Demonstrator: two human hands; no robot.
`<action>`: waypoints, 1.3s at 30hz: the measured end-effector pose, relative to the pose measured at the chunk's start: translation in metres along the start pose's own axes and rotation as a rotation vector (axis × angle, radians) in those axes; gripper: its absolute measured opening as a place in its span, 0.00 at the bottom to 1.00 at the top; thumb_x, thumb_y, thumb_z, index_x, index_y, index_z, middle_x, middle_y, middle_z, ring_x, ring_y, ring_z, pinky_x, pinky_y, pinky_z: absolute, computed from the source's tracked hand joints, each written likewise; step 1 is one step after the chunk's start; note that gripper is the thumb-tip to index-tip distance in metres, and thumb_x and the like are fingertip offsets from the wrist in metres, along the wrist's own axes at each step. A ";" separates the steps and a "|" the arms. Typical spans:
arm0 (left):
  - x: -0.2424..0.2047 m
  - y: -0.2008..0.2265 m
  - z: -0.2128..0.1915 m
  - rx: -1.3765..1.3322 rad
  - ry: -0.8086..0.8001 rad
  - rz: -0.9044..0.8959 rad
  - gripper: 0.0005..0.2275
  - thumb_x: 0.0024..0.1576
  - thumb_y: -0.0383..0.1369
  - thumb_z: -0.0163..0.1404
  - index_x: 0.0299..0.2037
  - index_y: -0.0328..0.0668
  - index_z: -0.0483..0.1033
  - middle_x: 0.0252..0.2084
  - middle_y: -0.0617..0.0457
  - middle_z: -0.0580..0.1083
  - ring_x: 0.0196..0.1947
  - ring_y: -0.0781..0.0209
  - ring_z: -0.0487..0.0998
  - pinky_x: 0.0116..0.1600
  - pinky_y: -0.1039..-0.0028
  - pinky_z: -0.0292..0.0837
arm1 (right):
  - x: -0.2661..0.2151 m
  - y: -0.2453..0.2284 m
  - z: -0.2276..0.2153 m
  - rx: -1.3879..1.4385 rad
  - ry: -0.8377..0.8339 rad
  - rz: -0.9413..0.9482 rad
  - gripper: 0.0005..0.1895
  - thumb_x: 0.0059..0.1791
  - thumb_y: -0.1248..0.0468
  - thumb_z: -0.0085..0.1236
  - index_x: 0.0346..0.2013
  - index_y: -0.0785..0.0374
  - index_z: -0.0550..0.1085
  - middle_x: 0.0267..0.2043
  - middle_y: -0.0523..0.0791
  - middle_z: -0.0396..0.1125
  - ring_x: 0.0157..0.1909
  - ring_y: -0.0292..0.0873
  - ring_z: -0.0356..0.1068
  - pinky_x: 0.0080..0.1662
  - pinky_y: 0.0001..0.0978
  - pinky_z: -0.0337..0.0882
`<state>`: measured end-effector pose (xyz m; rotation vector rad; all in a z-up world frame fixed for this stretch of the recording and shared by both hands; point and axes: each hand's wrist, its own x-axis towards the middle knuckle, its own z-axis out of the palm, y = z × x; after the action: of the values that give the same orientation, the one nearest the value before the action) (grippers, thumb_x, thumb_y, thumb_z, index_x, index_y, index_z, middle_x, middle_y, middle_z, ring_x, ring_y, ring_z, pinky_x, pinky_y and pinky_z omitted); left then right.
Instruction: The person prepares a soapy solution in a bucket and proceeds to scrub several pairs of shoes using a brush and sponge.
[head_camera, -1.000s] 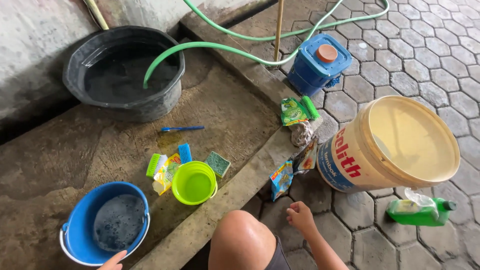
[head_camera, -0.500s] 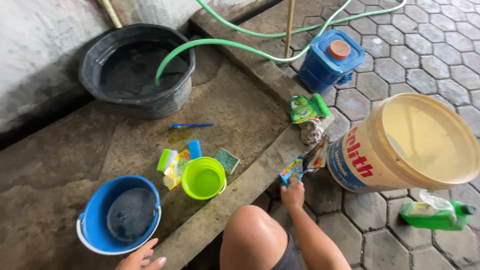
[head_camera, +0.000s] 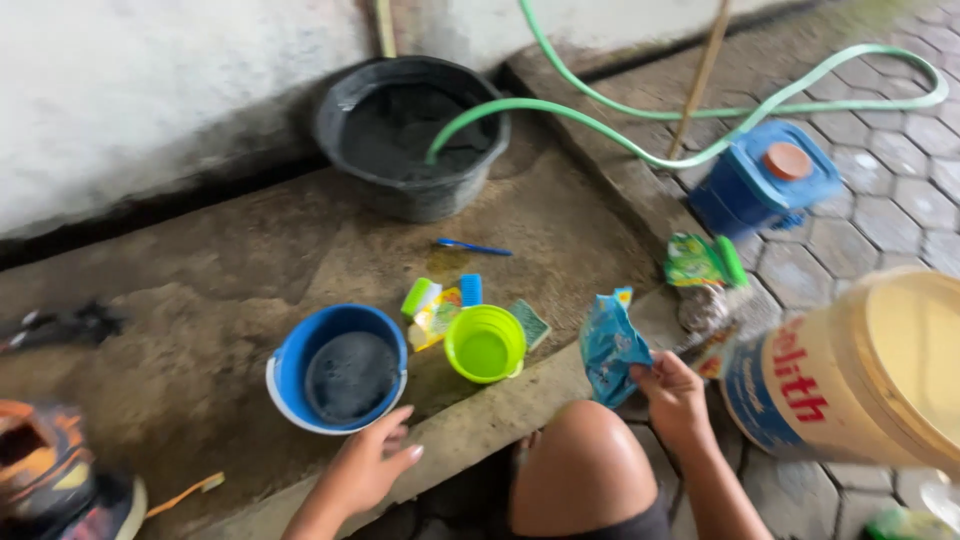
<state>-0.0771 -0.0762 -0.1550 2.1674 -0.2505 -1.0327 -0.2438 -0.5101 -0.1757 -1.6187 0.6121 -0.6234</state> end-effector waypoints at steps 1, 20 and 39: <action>0.002 0.010 0.001 -0.026 0.063 0.088 0.31 0.53 0.42 0.60 0.69 0.59 0.67 0.61 0.50 0.77 0.60 0.62 0.82 0.63 0.72 0.73 | 0.014 -0.023 0.010 0.064 -0.143 -0.018 0.02 0.51 0.71 0.59 0.35 0.62 0.75 0.30 0.39 0.69 0.33 0.31 0.62 0.37 0.25 0.64; 0.045 0.092 0.045 -1.513 0.437 0.344 0.24 0.61 0.49 0.46 0.65 0.50 0.73 0.55 0.48 0.78 0.55 0.49 0.78 0.50 0.54 0.79 | 0.064 -0.208 0.232 -0.198 -1.177 0.350 0.26 0.42 0.64 0.65 0.51 0.74 0.71 0.45 0.53 0.71 0.46 0.50 0.73 0.47 0.44 0.75; 0.093 0.114 0.082 -1.821 0.555 -0.022 0.19 0.66 0.47 0.39 0.55 0.44 0.73 0.47 0.48 0.77 0.48 0.57 0.78 0.50 0.66 0.75 | 0.064 -0.171 0.322 -0.934 -0.799 0.054 0.14 0.45 0.59 0.66 0.40 0.65 0.82 0.39 0.52 0.76 0.40 0.50 0.76 0.41 0.43 0.75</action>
<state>-0.0623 -0.2437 -0.1687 0.6365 0.7244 -0.2330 0.0340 -0.3061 -0.0416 -2.4796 0.3324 0.4622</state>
